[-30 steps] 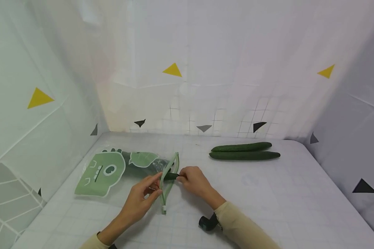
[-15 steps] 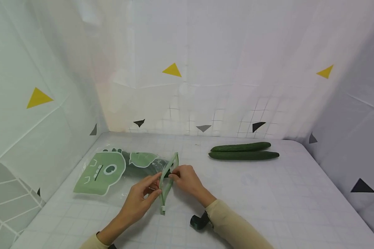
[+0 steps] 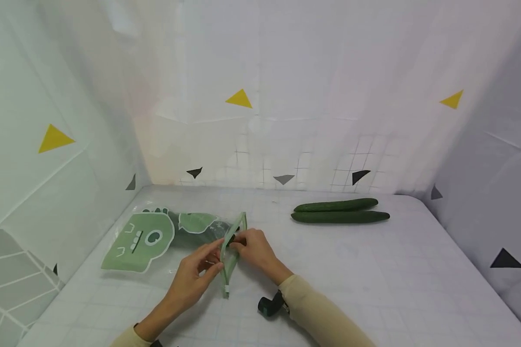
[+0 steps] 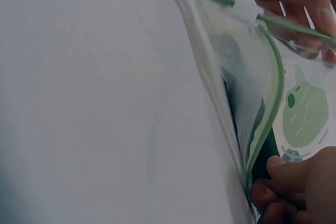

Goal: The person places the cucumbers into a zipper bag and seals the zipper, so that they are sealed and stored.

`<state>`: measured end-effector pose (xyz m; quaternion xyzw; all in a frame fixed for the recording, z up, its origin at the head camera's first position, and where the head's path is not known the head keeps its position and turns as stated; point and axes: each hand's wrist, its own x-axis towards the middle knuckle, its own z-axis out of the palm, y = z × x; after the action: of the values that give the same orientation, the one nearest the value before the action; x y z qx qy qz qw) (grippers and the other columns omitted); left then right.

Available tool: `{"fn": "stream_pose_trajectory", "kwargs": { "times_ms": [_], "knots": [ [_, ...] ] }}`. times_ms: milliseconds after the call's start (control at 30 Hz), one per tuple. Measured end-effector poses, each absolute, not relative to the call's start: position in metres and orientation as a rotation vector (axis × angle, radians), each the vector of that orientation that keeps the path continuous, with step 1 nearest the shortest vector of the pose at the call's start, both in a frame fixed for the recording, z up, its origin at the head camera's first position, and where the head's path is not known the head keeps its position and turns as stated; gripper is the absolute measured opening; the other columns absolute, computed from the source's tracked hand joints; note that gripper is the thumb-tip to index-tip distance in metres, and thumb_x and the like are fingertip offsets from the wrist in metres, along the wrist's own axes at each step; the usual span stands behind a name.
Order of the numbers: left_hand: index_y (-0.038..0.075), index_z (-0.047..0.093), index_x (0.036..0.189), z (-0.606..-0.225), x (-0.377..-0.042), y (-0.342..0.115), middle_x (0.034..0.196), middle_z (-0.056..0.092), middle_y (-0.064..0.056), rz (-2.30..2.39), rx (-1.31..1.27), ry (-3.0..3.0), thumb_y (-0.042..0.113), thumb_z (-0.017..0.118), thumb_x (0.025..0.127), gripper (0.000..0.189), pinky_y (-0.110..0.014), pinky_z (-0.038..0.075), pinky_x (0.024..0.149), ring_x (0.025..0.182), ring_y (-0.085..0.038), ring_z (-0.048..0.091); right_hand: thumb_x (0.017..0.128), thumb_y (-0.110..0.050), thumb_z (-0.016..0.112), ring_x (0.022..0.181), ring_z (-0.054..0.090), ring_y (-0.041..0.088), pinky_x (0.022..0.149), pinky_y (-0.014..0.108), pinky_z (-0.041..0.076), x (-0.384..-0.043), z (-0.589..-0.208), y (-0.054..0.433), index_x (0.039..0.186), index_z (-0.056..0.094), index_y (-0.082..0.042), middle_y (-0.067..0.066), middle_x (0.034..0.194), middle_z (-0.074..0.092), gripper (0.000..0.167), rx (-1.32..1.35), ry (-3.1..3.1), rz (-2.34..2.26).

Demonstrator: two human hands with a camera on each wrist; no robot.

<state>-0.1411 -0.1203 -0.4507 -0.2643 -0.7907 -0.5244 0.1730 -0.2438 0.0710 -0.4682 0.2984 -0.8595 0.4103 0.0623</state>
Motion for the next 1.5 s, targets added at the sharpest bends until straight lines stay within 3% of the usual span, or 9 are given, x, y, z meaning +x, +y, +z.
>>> {"fn": "stream_pose_trajectory", "kwargs": {
  "times_ms": [100, 300, 467, 567, 767, 933, 1033, 1233, 1500],
  "knots": [
    [0.006, 0.065, 0.140, -0.450, -0.142, -0.121, 0.102, 0.064, -0.008, -1.443, -0.746, -2.237, -0.010, 0.073, 0.091, 0.052, -0.031, 0.061, 0.073, 0.089, -0.018, 0.068, 0.097, -0.009, 0.074, 0.067, 0.062, 0.005, 0.060, 0.027, 0.053, -0.245, -0.470, 0.073, 0.095, 0.081, -0.007, -0.004, 0.081, 0.073, 0.008, 0.916, -2.616, 1.225],
    [0.009, 0.070, 0.133, -0.447, -0.143, -0.125, 0.103, 0.065, -0.009, -1.343, -0.698, -2.235, -0.010, 0.073, 0.092, 0.046, -0.030, 0.061, 0.071, 0.087, -0.014, 0.066, 0.094, -0.011, 0.078, 0.070, 0.062, 0.008, 0.062, 0.029, 0.053, -0.241, -0.469, 0.077, 0.091, 0.078, -0.009, -0.004, 0.081, 0.070, 0.004, 0.838, -2.685, 1.114],
    [0.010, 0.071, 0.130, -0.446, -0.142, -0.126, 0.101, 0.066, -0.006, -1.378, -0.617, -2.245, -0.010, 0.073, 0.090, 0.045, -0.030, 0.061, 0.069, 0.086, -0.014, 0.068, 0.093, -0.024, 0.077, 0.048, 0.049, 0.007, 0.043, 0.026, 0.037, -0.227, -0.462, 0.082, 0.065, 0.070, -0.016, -0.010, 0.056, 0.059, 0.029, 0.620, -2.866, 1.014],
    [0.011, 0.071, 0.128, -0.446, -0.141, -0.125, 0.101, 0.065, -0.002, -1.426, -0.549, -2.263, -0.009, 0.072, 0.090, 0.043, -0.028, 0.060, 0.067, 0.086, -0.014, 0.069, 0.094, -0.027, 0.073, 0.040, 0.047, 0.009, 0.038, 0.025, 0.034, -0.219, -0.457, 0.082, 0.057, 0.071, -0.018, -0.007, 0.047, 0.058, 0.038, 0.597, -2.939, 1.126],
    [0.010, 0.072, 0.125, -0.444, -0.140, -0.124, 0.099, 0.063, -0.003, -1.523, -0.509, -2.248, -0.011, 0.071, 0.091, 0.039, -0.028, 0.061, 0.067, 0.087, -0.018, 0.071, 0.093, -0.016, 0.074, 0.039, 0.057, 0.014, 0.041, 0.026, 0.047, -0.212, -0.455, 0.080, 0.067, 0.078, -0.009, 0.002, 0.057, 0.068, 0.027, 0.593, -2.928, 1.571],
    [0.012, 0.073, 0.123, -0.445, -0.139, -0.120, 0.102, 0.064, -0.007, -1.607, -0.573, -2.215, -0.011, 0.070, 0.092, 0.039, -0.030, 0.062, 0.068, 0.086, -0.021, 0.071, 0.094, -0.010, 0.071, 0.040, 0.056, 0.012, 0.041, 0.023, 0.041, -0.215, -0.457, 0.083, 0.076, 0.080, -0.005, 0.005, 0.064, 0.071, 0.020, 0.489, -2.844, 1.770],
    [0.015, 0.073, 0.124, -0.446, -0.139, -0.118, 0.104, 0.063, -0.009, -1.640, -0.622, -2.239, -0.009, 0.070, 0.094, 0.038, -0.031, 0.062, 0.070, 0.086, -0.020, 0.069, 0.093, -0.009, 0.069, 0.041, 0.055, 0.013, 0.041, 0.023, 0.039, -0.218, -0.456, 0.088, 0.081, 0.080, -0.004, 0.005, 0.065, 0.072, 0.017, 0.434, -2.801, 1.778],
    [0.017, 0.074, 0.125, -0.446, -0.137, -0.115, 0.104, 0.063, -0.008, -1.633, -0.627, -2.273, -0.007, 0.070, 0.096, 0.038, -0.031, 0.062, 0.070, 0.087, -0.018, 0.068, 0.096, -0.012, 0.070, 0.045, 0.060, 0.018, 0.044, 0.028, 0.047, -0.219, -0.457, 0.098, 0.090, 0.080, -0.003, 0.004, 0.067, 0.071, 0.014, 0.505, -2.793, 1.707],
    [0.003, 0.062, 0.139, -0.447, -0.137, -0.115, 0.101, 0.063, -0.009, -1.642, -0.629, -2.226, -0.013, 0.071, 0.091, 0.051, -0.031, 0.062, 0.069, 0.087, -0.024, 0.070, 0.099, -0.013, 0.070, 0.050, 0.063, 0.023, 0.049, 0.032, 0.050, -0.220, -0.444, 0.143, 0.103, 0.075, -0.002, 0.003, 0.072, 0.072, 0.013, 0.508, -2.780, 1.469]
  ]
}}
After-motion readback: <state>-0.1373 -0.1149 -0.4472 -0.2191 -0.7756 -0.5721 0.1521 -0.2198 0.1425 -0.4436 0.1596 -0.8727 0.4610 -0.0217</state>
